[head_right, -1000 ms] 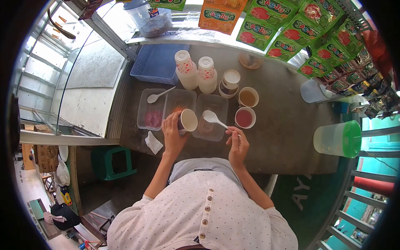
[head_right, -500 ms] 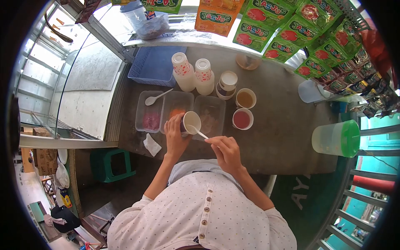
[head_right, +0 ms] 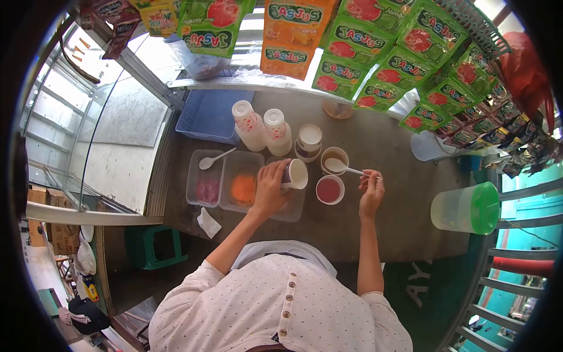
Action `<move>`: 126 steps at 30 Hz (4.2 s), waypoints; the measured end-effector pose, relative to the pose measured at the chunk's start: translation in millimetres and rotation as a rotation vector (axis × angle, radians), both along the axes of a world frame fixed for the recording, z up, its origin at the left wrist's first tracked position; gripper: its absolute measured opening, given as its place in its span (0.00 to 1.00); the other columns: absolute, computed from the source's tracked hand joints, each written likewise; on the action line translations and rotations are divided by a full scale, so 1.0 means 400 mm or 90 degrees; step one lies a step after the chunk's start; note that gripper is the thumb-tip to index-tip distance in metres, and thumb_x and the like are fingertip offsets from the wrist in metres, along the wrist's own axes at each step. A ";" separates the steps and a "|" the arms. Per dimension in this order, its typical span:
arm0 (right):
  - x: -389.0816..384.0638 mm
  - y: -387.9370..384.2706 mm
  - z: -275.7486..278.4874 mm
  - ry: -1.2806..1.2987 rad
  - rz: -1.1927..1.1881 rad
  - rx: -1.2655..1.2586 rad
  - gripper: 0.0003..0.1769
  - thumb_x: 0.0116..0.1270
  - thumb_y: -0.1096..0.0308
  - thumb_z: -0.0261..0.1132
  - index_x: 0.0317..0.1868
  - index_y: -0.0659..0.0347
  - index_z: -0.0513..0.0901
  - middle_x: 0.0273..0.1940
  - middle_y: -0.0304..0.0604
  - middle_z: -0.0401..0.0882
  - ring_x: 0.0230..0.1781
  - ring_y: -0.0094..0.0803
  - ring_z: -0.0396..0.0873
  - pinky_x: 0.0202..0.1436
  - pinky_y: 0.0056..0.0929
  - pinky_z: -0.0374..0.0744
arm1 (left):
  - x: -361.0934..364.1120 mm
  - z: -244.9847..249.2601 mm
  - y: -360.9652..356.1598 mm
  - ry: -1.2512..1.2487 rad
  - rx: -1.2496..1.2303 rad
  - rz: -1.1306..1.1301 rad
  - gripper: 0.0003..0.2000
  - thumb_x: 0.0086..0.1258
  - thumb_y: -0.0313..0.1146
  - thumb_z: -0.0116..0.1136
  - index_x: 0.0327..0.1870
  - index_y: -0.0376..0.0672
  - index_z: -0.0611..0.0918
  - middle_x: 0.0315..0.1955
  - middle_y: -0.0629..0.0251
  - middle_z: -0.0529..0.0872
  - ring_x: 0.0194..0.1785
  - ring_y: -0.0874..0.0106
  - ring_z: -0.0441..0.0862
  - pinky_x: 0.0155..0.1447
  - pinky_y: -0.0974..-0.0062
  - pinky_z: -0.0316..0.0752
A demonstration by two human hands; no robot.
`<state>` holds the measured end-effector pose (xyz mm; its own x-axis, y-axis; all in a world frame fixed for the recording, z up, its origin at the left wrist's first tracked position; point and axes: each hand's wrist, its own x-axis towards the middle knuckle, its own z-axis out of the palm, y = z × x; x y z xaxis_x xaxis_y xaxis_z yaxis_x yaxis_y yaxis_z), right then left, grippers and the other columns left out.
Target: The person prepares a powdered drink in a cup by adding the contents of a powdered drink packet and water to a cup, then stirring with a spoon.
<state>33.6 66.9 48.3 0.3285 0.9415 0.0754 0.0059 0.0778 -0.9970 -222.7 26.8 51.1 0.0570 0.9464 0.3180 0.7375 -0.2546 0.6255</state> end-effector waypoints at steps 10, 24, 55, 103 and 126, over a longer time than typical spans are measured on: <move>-0.011 0.023 -0.015 -0.101 0.073 0.016 0.16 0.75 0.60 0.48 0.36 0.61 0.76 0.26 0.33 0.71 0.24 0.17 0.67 0.28 0.16 0.67 | 0.045 -0.019 0.053 0.040 -0.050 -0.049 0.39 0.44 0.31 0.68 0.63 0.46 0.65 0.53 0.59 0.72 0.59 0.61 0.68 0.64 0.53 0.57; 0.012 -0.001 -0.015 0.134 0.025 -0.022 0.15 0.74 0.57 0.49 0.38 0.58 0.76 0.28 0.33 0.73 0.24 0.17 0.66 0.28 0.15 0.66 | 0.067 -0.033 0.075 0.050 -0.057 -0.058 0.42 0.42 0.32 0.71 0.64 0.46 0.64 0.54 0.57 0.72 0.59 0.61 0.68 0.62 0.55 0.58; 0.000 -0.001 -0.040 0.100 0.013 0.003 0.16 0.76 0.60 0.46 0.38 0.61 0.77 0.28 0.35 0.73 0.24 0.17 0.66 0.29 0.15 0.66 | 0.055 -0.038 0.073 0.023 -0.052 -0.052 0.43 0.40 0.33 0.72 0.63 0.44 0.64 0.54 0.56 0.72 0.59 0.59 0.68 0.62 0.58 0.60; -0.052 -0.060 0.046 0.061 0.058 0.038 0.17 0.75 0.58 0.47 0.40 0.61 0.77 0.29 0.34 0.75 0.25 0.16 0.67 0.30 0.15 0.66 | 0.041 -0.024 0.042 -0.022 -0.047 -0.048 0.40 0.44 0.32 0.71 0.63 0.45 0.64 0.55 0.54 0.72 0.60 0.57 0.69 0.64 0.58 0.58; -0.221 -0.215 0.226 -0.566 0.465 0.295 0.09 0.59 0.72 0.63 0.41 0.54 0.78 0.40 0.35 0.78 0.38 0.31 0.77 0.36 0.31 0.68 | -0.023 -0.021 -0.160 -0.450 -0.052 -0.064 0.43 0.41 0.26 0.75 0.61 0.44 0.62 0.53 0.58 0.75 0.56 0.63 0.75 0.59 0.69 0.71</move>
